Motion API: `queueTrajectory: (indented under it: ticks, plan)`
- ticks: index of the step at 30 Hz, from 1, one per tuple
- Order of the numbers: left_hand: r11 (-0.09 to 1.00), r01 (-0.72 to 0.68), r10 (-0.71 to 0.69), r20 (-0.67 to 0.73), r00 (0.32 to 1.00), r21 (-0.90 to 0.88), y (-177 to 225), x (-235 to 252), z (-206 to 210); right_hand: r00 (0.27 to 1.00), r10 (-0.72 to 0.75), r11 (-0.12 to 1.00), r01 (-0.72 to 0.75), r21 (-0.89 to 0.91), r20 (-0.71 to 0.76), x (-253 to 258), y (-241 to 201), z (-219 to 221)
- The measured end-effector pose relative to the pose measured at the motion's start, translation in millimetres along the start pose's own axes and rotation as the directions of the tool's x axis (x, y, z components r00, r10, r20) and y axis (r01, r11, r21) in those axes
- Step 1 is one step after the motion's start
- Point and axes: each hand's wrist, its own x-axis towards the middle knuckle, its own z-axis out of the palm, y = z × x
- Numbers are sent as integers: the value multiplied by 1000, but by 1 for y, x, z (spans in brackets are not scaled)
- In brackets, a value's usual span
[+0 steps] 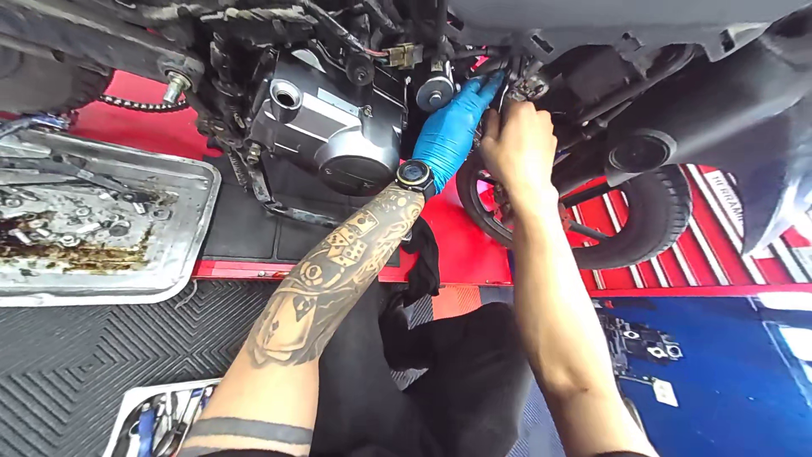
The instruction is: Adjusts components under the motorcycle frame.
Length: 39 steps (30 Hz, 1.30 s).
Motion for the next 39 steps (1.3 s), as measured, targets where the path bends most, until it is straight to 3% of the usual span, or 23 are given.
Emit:
queueTrajectory:
  ticks: [3,11,15,18,20,23,29,39]
  plan:
    - [999,19,-20,36,999,27,2,-1,-2,999,-25,999,24,-31,-29,-2,4,-18]
    - [995,63,-68,72,995,73,4,-1,-3,994,-35,999,37,-11,105,29,3,-49]
    - [997,58,-62,84,995,41,4,-1,-4,1000,25,998,-25,62,4,18,-2,-20]
    - [1000,-11,11,-4,1000,16,-9,-1,7,992,54,991,-39,125,-115,19,-4,28]
    - [998,-48,49,-33,998,32,-17,-3,16,995,50,991,-39,131,-85,19,-3,33]
    - [999,-35,35,-31,999,5,-13,-4,15,999,36,997,-35,75,-7,9,0,16]
    - [998,55,-55,111,992,1,4,-2,-9,998,-11,1000,12,16,-54,5,0,-19]
    - [998,47,-50,66,997,47,3,-1,-5,997,37,999,-40,37,71,30,4,-46]
